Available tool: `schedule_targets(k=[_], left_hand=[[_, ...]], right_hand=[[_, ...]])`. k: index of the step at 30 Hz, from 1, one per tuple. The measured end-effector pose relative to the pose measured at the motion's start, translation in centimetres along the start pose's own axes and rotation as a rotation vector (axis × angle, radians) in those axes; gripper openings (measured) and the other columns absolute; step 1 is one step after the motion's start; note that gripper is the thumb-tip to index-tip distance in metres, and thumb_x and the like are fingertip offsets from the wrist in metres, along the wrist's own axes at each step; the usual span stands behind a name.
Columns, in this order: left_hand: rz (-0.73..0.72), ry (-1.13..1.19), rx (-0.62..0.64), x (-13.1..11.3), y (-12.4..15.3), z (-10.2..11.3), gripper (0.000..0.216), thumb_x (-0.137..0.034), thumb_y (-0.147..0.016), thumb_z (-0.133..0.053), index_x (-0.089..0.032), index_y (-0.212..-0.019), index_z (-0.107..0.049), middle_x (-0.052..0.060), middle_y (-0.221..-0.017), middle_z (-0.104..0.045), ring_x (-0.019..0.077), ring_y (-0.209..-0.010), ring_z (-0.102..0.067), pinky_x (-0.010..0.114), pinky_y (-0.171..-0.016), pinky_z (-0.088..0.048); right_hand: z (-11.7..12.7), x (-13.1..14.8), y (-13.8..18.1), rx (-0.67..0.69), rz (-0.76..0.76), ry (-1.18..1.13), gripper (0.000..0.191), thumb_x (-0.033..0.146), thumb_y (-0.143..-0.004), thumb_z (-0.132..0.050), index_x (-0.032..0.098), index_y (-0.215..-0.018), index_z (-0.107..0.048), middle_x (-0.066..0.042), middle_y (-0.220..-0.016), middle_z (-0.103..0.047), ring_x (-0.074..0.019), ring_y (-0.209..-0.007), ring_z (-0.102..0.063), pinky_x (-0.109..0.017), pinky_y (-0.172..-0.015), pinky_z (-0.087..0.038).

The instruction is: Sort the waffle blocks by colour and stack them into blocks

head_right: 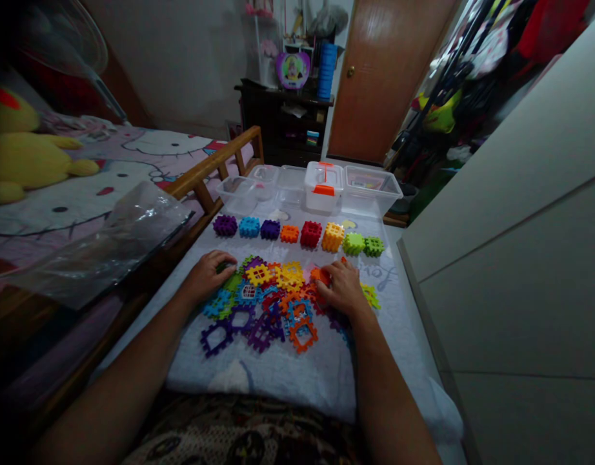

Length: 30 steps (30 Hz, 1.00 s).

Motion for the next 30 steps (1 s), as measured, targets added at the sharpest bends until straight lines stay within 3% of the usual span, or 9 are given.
schedule_targets(k=[7,10,14,18,30], left_hand=[[0.01,0.009,0.009,-0.2,0.0,0.1,0.023,-0.037,-0.085,-0.053,-0.019,-0.091,-0.067,0.008,-0.101,-0.067,0.0265,-0.101,-0.06,0.042,-0.096,-0.046],[0.016,0.004,0.002,-0.3,0.0,0.2,0.023,-0.037,-0.085,-0.053,-0.019,-0.091,-0.067,0.008,-0.101,-0.067,0.0266,-0.1,-0.061,0.043,-0.095,-0.046],[0.025,0.006,0.001,-0.4,0.0,0.2,0.023,-0.036,-0.085,-0.053,-0.018,-0.09,-0.067,0.009,-0.1,-0.067,0.0267,-0.101,-0.061,0.043,-0.096,-0.046],[0.033,-0.004,-0.011,-0.4,-0.1,0.2,0.023,-0.035,-0.084,-0.053,-0.018,-0.089,-0.067,0.009,-0.099,-0.067,0.0266,-0.1,-0.061,0.042,-0.097,-0.046],[0.055,-0.01,-0.022,-0.4,-0.2,0.1,0.021,-0.033,-0.083,-0.054,-0.018,-0.089,-0.068,0.008,-0.098,-0.067,0.0257,-0.097,-0.061,0.041,-0.096,-0.047]], right_hand=[[0.2,1.6,0.2,-0.065,0.18,-0.237,0.02,0.033,-0.091,-0.061,0.022,-0.104,-0.071,-0.008,-0.108,-0.064,-0.0239,-0.105,-0.057,-0.044,-0.101,-0.04],[0.2,3.1,0.4,0.02,0.287,-0.314,0.016,0.03,-0.091,-0.062,0.023,-0.102,-0.072,-0.008,-0.11,-0.062,-0.0235,-0.106,-0.055,-0.041,-0.096,-0.045],[-0.2,4.5,0.8,0.146,0.358,-0.281,0.022,0.026,-0.087,-0.068,0.027,-0.109,-0.071,-0.007,-0.113,-0.06,-0.0247,-0.111,-0.051,-0.044,-0.101,-0.043],[-0.3,4.9,0.9,0.193,0.362,-0.215,0.028,0.017,-0.085,-0.065,0.027,-0.11,-0.069,-0.006,-0.112,-0.06,-0.0249,-0.112,-0.05,-0.045,-0.104,-0.039],[-1.1,5.0,0.1,0.086,0.304,-0.213,0.008,0.013,-0.084,-0.06,0.021,-0.085,-0.06,-0.006,-0.096,-0.061,-0.0234,-0.097,-0.05,-0.037,-0.088,-0.04]])
Point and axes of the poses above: each hand's wrist, its own y-axis away from the middle knuckle, its own z-axis out of the back of the hand, x = y × z, the point moved 3 cm from there along -y, towards the middle knuckle
